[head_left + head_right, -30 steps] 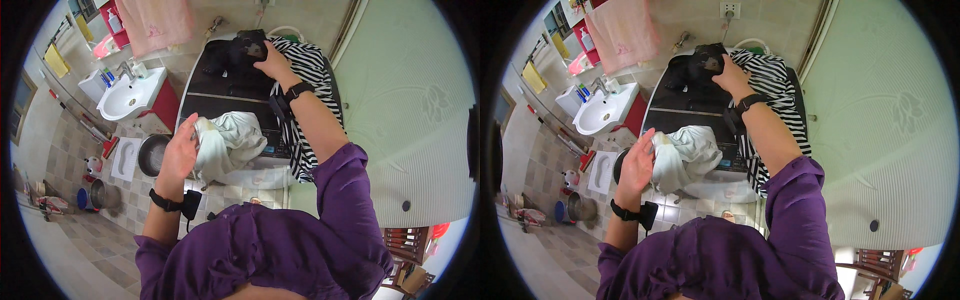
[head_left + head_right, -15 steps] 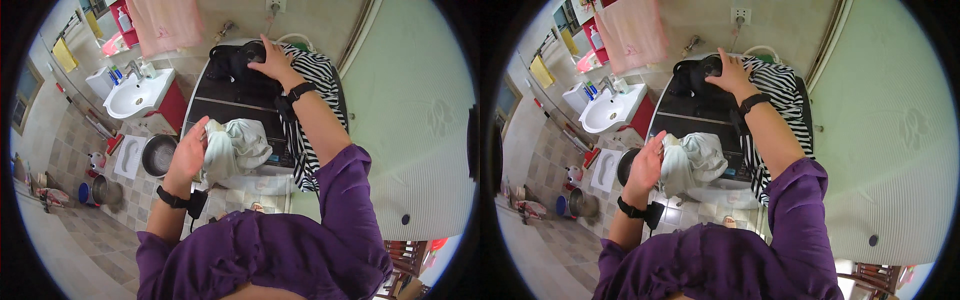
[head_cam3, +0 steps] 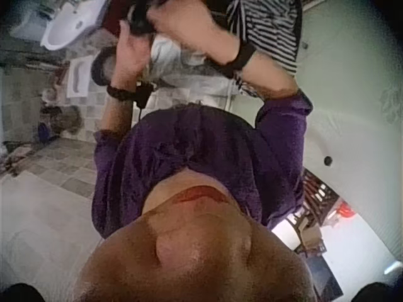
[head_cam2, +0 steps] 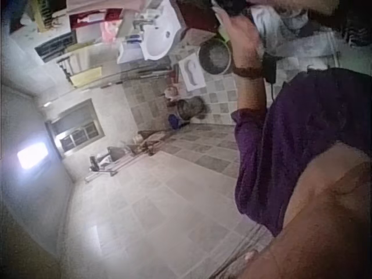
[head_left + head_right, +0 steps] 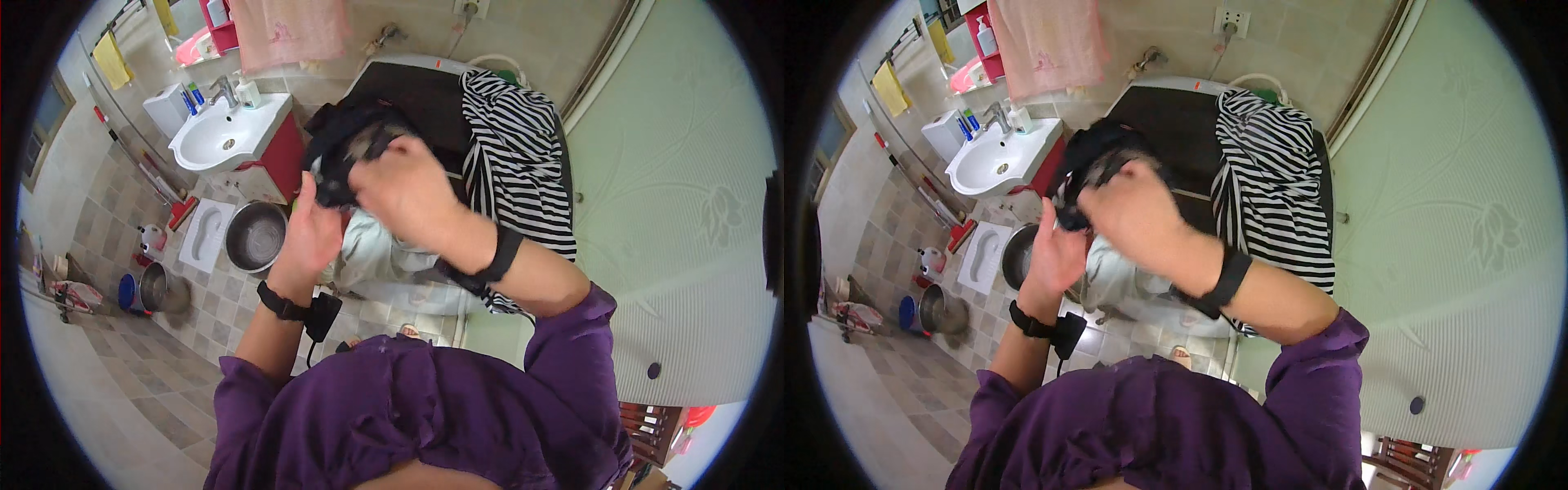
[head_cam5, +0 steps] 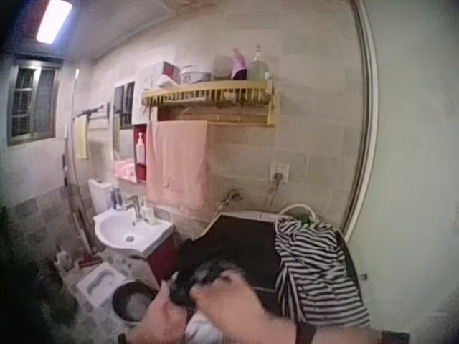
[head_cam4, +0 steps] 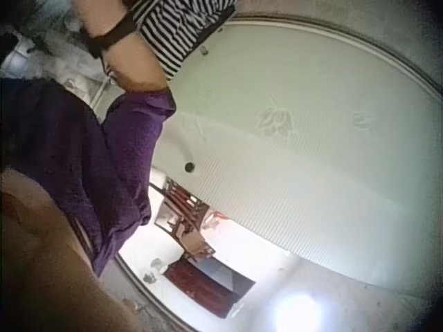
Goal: Hand-washing clothes in a bucket using a bar of soap.
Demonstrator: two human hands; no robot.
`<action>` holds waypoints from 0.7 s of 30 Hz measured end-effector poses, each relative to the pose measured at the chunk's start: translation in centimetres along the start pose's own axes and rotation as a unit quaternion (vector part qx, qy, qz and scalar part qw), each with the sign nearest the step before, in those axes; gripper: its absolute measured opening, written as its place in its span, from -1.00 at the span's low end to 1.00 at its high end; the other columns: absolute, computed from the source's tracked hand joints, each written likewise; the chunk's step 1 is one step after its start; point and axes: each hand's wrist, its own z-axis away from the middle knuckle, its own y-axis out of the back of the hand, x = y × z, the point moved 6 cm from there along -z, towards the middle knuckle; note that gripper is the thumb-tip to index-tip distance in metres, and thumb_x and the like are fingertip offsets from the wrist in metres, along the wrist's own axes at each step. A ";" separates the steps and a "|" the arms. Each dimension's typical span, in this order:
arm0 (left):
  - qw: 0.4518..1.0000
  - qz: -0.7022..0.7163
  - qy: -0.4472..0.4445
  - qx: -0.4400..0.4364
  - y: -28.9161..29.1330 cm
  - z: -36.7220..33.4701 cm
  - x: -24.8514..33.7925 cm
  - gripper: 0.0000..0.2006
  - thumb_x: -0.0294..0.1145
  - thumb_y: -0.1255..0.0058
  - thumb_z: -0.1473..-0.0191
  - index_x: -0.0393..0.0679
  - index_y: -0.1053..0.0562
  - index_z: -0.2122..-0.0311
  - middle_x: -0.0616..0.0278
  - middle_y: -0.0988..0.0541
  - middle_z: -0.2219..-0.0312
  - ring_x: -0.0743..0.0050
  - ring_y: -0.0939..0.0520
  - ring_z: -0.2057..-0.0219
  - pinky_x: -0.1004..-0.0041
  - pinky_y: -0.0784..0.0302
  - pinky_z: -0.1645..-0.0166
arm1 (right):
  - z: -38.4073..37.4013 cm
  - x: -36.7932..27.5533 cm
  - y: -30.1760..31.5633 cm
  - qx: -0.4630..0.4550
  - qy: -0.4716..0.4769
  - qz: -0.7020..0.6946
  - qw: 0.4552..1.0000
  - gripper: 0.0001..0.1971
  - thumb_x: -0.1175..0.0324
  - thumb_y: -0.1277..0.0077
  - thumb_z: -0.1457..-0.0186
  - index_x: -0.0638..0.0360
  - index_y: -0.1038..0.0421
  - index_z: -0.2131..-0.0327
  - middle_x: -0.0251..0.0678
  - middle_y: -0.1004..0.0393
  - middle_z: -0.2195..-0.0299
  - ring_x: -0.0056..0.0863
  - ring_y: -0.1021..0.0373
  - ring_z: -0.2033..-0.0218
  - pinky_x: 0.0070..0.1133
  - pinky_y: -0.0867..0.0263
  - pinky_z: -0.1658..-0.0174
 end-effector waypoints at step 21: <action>0.999 0.019 0.017 0.029 6.1 3.0 0.3 -0.63 -0.31 0.32 -0.10 -0.32 -0.38 0.09 0.03 -0.51 0.18 0.20 -0.55 0.18 0.28 -0.46 0.05 | 16.6 24.4 1.8 -0.043 -0.459 0.165 0.872 -0.36 0.09 -0.15 0.16 0.00 -0.22 -0.04 -0.02 -0.31 0.02 -0.05 -0.28 0.04 -0.37 -0.18 -0.04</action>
